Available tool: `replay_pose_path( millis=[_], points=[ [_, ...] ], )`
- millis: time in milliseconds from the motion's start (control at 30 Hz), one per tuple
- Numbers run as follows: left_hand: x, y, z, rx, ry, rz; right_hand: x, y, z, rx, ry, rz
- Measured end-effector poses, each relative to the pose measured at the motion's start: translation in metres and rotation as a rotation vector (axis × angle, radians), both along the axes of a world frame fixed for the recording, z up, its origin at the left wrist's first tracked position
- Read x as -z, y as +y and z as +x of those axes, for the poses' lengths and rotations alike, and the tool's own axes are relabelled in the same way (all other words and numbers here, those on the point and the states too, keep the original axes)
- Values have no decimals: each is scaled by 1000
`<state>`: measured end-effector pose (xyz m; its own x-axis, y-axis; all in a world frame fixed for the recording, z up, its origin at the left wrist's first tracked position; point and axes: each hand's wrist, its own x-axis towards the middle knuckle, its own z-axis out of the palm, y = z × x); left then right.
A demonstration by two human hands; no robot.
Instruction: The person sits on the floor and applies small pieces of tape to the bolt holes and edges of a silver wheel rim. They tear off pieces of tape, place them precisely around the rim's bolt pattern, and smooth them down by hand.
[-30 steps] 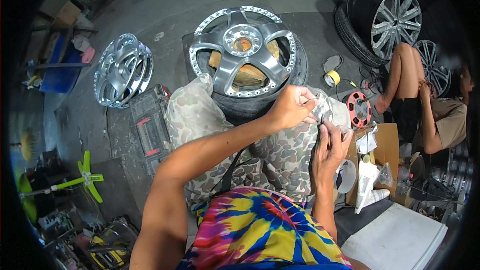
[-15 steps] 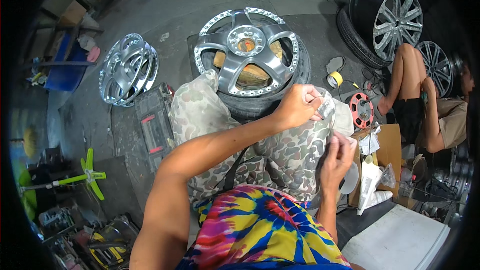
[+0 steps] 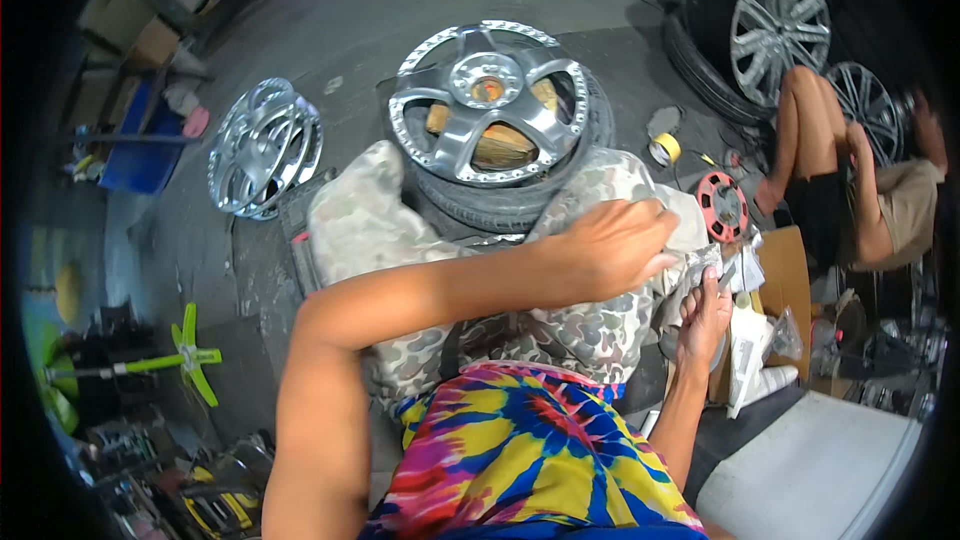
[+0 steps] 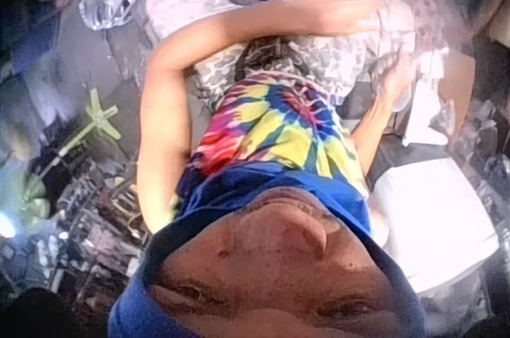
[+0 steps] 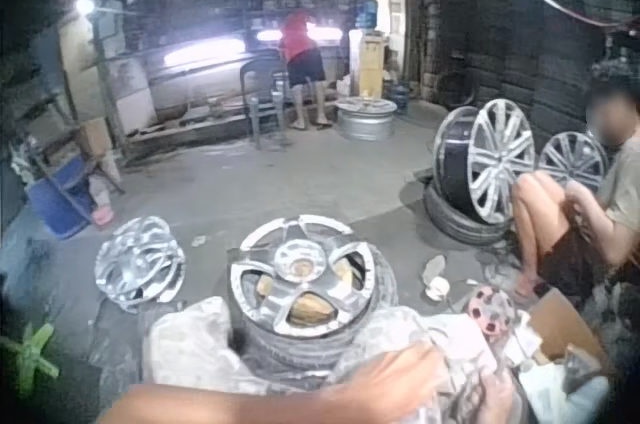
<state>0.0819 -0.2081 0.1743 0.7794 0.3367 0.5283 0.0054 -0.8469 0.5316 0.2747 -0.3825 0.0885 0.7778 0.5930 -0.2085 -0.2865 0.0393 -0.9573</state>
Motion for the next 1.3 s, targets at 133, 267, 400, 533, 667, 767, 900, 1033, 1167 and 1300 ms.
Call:
replay_pose_path(
  millis=[133, 267, 400, 533, 667, 767, 900, 1033, 1167, 1300],
  points=[
    [-128, -7, -66, 298, 461, 2, 123, -121, 143, 283, -407, -435],
    [-197, -39, -115, 304, 238, 50, 177, -188, 182, 207, -681, -980],
    [-205, -48, -121, 240, 228, 176, 197, -191, 172, 211, -642, -1223],
    [-181, -21, -123, 318, 108, 206, 133, -213, 176, 325, -874, -969],
    [-193, -32, -146, 213, 154, 287, 90, -95, 178, 56, -1076, -593],
    [-159, -34, -143, 283, 91, 249, -16, -18, 176, -67, -906, -393],
    [-132, 54, -167, 438, 324, 24, -124, 99, 129, -289, -1121, -297],
    [-68, 138, -209, -78, 150, 60, -155, 209, 20, -718, -1058, -203],
    [-77, 237, -246, -148, 518, -621, -128, 281, -68, -1086, -1037, -156],
    [14, 274, -271, -115, 418, -1017, -71, 333, -129, -1344, -938, -141]
  ],
)
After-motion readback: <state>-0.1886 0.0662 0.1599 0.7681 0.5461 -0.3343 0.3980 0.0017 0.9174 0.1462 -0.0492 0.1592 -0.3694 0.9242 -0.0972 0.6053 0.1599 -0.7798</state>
